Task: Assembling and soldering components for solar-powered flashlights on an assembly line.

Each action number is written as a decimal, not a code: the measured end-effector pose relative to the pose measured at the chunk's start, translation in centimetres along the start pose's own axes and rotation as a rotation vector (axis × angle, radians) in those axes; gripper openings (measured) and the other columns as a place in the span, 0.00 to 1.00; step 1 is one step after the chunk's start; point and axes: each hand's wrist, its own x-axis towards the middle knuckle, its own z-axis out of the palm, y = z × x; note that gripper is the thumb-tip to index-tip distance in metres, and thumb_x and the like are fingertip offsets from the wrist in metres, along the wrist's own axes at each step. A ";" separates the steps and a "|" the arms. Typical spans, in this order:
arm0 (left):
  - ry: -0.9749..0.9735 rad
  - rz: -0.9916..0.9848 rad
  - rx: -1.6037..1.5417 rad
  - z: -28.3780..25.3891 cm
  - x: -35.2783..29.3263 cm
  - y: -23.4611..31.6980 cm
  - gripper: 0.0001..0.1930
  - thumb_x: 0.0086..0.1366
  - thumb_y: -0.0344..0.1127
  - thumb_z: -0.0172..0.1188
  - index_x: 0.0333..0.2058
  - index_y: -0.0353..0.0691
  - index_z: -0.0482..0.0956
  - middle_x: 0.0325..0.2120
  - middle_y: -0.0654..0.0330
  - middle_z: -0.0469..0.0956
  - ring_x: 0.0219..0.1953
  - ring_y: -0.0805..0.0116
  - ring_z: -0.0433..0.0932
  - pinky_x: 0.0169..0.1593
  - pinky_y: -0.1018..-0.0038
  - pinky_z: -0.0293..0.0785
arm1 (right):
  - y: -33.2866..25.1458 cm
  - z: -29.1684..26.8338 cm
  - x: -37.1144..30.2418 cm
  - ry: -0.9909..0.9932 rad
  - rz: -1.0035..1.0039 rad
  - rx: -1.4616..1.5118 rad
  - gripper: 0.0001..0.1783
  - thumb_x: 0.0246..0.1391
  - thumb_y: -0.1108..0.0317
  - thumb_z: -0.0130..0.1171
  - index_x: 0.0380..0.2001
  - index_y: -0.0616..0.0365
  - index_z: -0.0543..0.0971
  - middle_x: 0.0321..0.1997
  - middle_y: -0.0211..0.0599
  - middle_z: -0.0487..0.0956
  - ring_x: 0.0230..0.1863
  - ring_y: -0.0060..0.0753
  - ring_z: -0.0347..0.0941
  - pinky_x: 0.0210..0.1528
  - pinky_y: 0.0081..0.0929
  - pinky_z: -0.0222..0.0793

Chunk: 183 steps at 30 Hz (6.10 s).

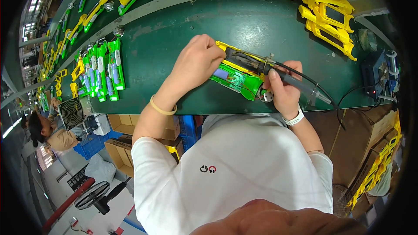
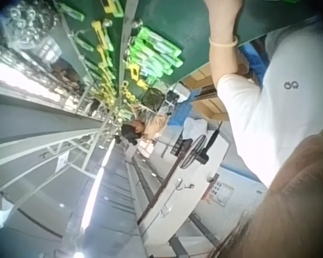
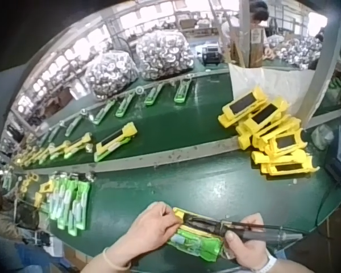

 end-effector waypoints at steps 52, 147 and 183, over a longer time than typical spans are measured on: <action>-0.145 0.355 0.169 0.5 4.8 -0.8 0.10 0.47 0.33 0.62 0.31 0.39 0.78 0.43 0.56 0.73 0.48 0.57 0.70 0.51 0.67 0.66 | -7.0 -17.0 -0.4 0.508 -0.591 -0.053 0.28 0.57 0.42 0.41 0.50 0.52 0.56 0.35 0.49 0.73 0.32 0.46 0.75 0.27 0.37 0.77; 0.029 0.205 0.187 7.0 0.5 5.5 0.26 0.45 0.44 0.68 0.46 0.52 0.74 0.56 0.58 0.63 0.62 0.52 0.54 0.63 0.51 0.42 | -0.8 -11.2 0.2 0.439 -0.249 0.238 0.12 0.57 0.64 0.50 0.40 0.58 0.65 0.23 0.34 0.67 0.20 0.21 0.59 0.22 0.17 0.56; -0.072 -0.177 -0.117 4.4 3.5 7.0 0.05 0.46 0.24 0.59 0.24 0.35 0.73 0.30 0.56 0.70 0.29 0.57 0.73 0.32 0.68 0.72 | -0.1 -9.6 0.2 -0.071 -0.083 -0.045 0.15 0.51 0.74 0.58 0.35 0.60 0.61 0.28 0.32 0.71 0.25 0.14 0.65 0.27 0.15 0.64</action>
